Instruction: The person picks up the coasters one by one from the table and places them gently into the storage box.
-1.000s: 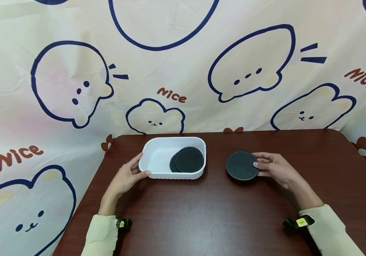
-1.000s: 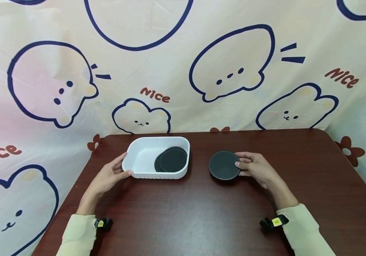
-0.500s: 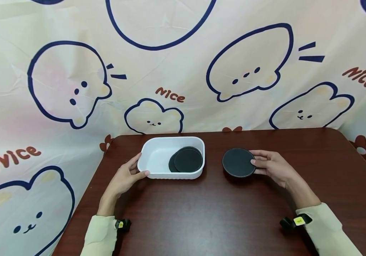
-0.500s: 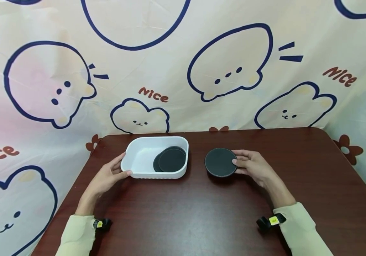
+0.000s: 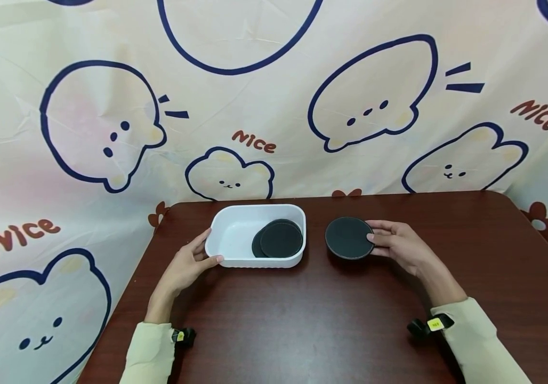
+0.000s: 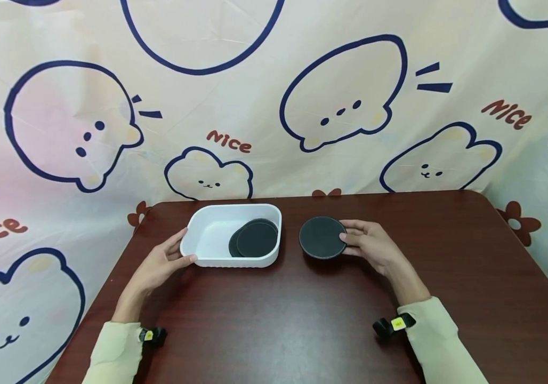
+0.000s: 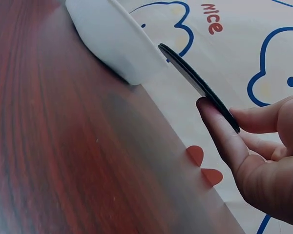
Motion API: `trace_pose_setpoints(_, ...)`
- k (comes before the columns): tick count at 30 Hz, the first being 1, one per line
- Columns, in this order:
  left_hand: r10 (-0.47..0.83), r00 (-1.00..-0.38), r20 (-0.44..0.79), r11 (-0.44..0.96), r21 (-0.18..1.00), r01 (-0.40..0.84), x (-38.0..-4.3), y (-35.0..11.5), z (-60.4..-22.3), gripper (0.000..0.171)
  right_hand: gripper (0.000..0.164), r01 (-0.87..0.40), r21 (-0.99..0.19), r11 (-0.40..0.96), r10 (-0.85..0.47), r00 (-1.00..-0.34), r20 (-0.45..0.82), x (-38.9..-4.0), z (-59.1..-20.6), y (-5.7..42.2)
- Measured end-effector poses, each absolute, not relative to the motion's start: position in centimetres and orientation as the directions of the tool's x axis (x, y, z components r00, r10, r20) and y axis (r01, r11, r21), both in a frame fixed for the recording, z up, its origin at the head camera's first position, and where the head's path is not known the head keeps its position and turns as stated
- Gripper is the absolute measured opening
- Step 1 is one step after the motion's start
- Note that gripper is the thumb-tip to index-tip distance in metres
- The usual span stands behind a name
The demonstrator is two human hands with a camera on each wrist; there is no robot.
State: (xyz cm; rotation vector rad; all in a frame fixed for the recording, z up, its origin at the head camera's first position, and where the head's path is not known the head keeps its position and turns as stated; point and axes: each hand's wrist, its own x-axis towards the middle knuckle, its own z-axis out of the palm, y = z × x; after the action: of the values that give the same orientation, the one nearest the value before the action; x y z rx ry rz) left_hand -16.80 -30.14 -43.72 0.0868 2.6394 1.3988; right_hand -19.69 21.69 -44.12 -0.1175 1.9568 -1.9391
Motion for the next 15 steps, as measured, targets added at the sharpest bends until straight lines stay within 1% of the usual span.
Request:
trace_pose_setpoints(9, 0.121, -0.987, -0.105, 0.56, 0.828, -0.019, -16.8, -30.1, -43.7, 0.093, 0.063, 0.203, -0.979, -0.012, -0.316, -0.93, -0.189, -20.7, -43.6, 20.2)
trace_pose_setpoints(15, 0.125, -0.987, -0.103, 0.561, 0.828, -0.016, -16.8, -30.1, -43.7, 0.093, 0.061, 0.206, -0.978, -0.025, -0.316, -0.93, -0.188, -21.2, -43.2, 18.6)
